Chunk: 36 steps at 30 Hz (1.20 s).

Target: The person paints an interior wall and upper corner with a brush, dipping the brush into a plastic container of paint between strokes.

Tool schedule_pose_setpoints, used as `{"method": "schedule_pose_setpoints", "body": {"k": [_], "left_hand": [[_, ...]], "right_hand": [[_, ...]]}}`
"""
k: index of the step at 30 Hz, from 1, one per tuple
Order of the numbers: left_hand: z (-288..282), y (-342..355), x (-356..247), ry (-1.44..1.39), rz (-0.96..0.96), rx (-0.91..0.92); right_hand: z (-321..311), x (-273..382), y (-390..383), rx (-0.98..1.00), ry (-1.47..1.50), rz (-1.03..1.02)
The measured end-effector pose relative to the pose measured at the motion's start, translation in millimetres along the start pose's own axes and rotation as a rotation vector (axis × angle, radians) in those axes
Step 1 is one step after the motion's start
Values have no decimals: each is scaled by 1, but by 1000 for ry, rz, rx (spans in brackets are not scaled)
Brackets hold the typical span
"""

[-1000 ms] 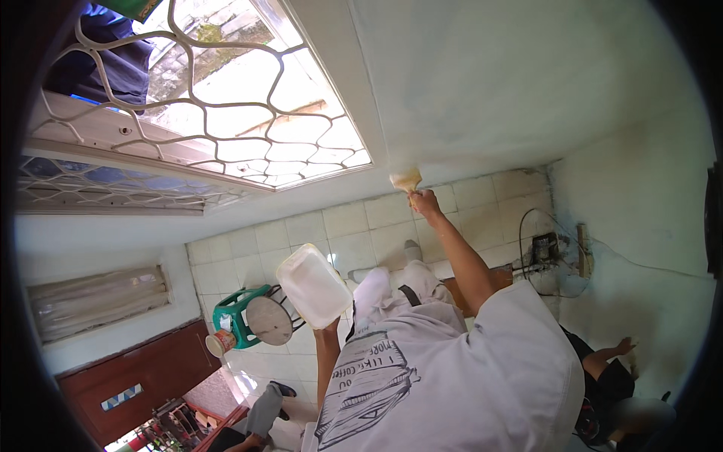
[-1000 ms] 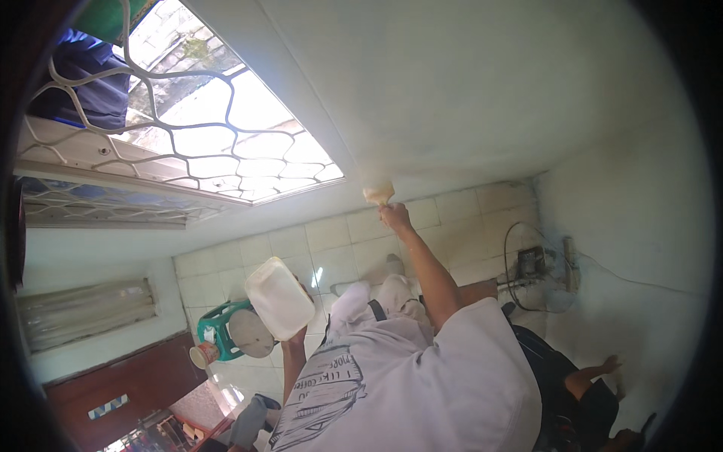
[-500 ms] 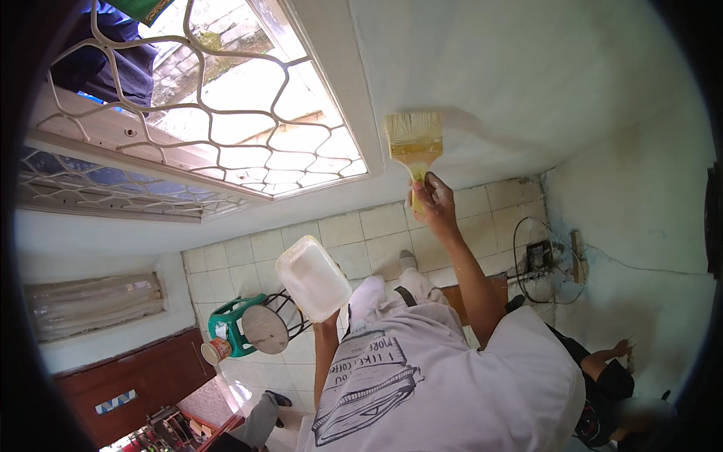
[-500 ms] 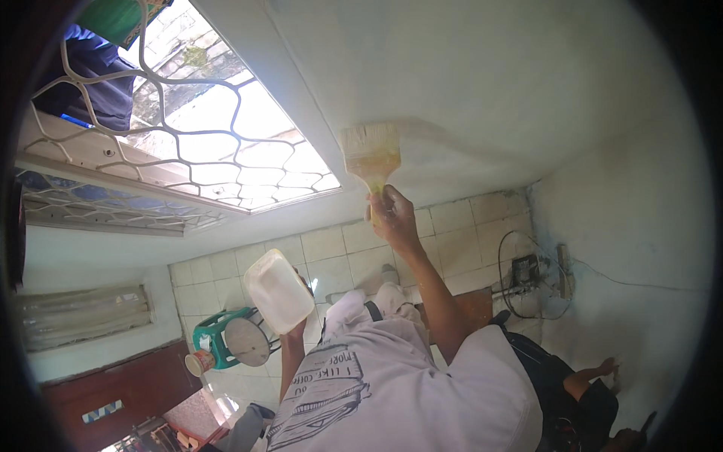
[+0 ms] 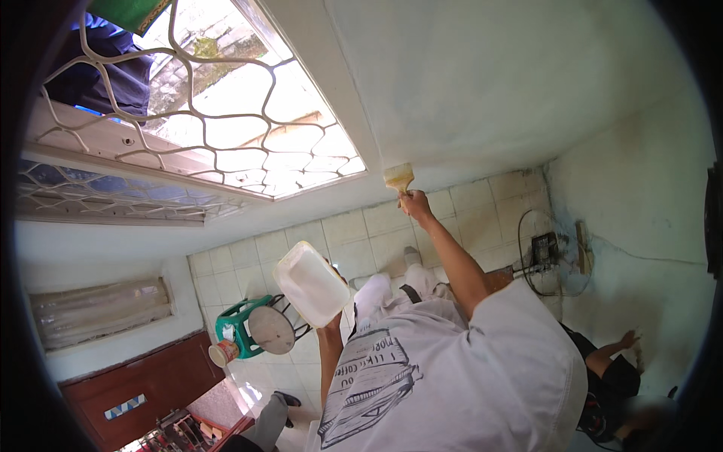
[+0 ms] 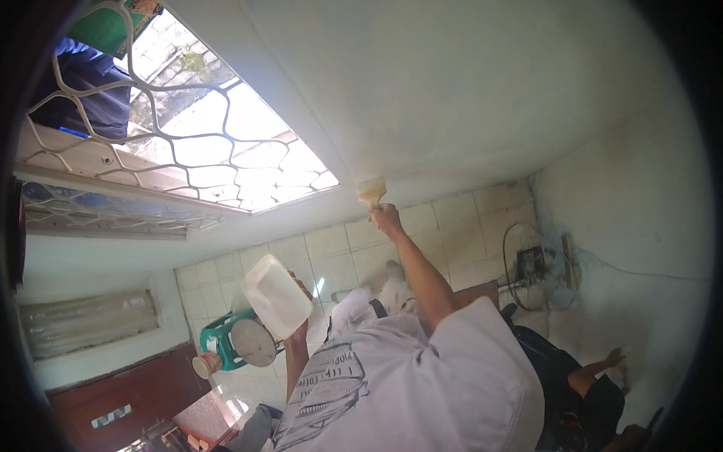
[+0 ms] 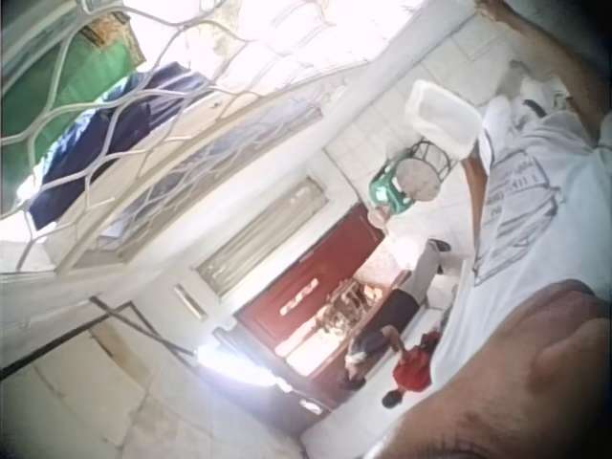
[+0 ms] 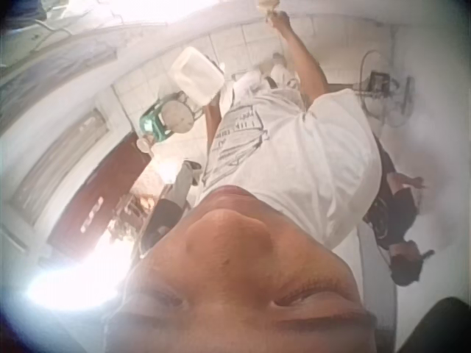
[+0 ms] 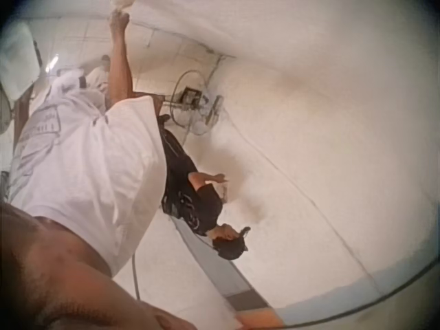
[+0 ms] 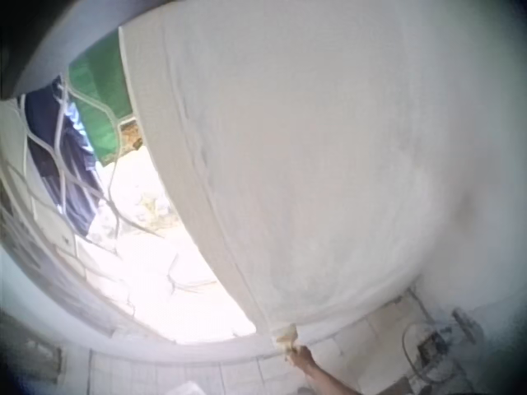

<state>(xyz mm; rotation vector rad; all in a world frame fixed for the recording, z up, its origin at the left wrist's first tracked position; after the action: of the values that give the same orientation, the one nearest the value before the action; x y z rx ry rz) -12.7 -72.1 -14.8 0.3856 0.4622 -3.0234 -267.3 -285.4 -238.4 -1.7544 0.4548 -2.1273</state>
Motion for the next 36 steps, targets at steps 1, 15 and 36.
{"method": "schedule_pose_setpoints", "body": {"k": [1,15,36], "left_hand": [[-6,1,1,-40,13,-14],[14,26,2,108,-5,141],[9,25,12,141,-62,172]], "right_hand": [[8,34,-14,13,10,-56],[24,224,-124,50,122,-495],[23,172,-120,22,5,-427]]}}
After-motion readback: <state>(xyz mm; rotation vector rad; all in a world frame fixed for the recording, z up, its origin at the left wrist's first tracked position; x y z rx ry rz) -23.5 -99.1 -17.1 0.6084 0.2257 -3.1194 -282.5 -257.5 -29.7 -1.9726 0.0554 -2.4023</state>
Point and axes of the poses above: each hand's wrist, its own y-axis towards the middle knuckle, its own z-axis out of the palm, x = y × z, the point moved 6 cm from there along y, towards the middle knuckle, and after that the axes turned 12 degrees about y, right-handed, at the moved point
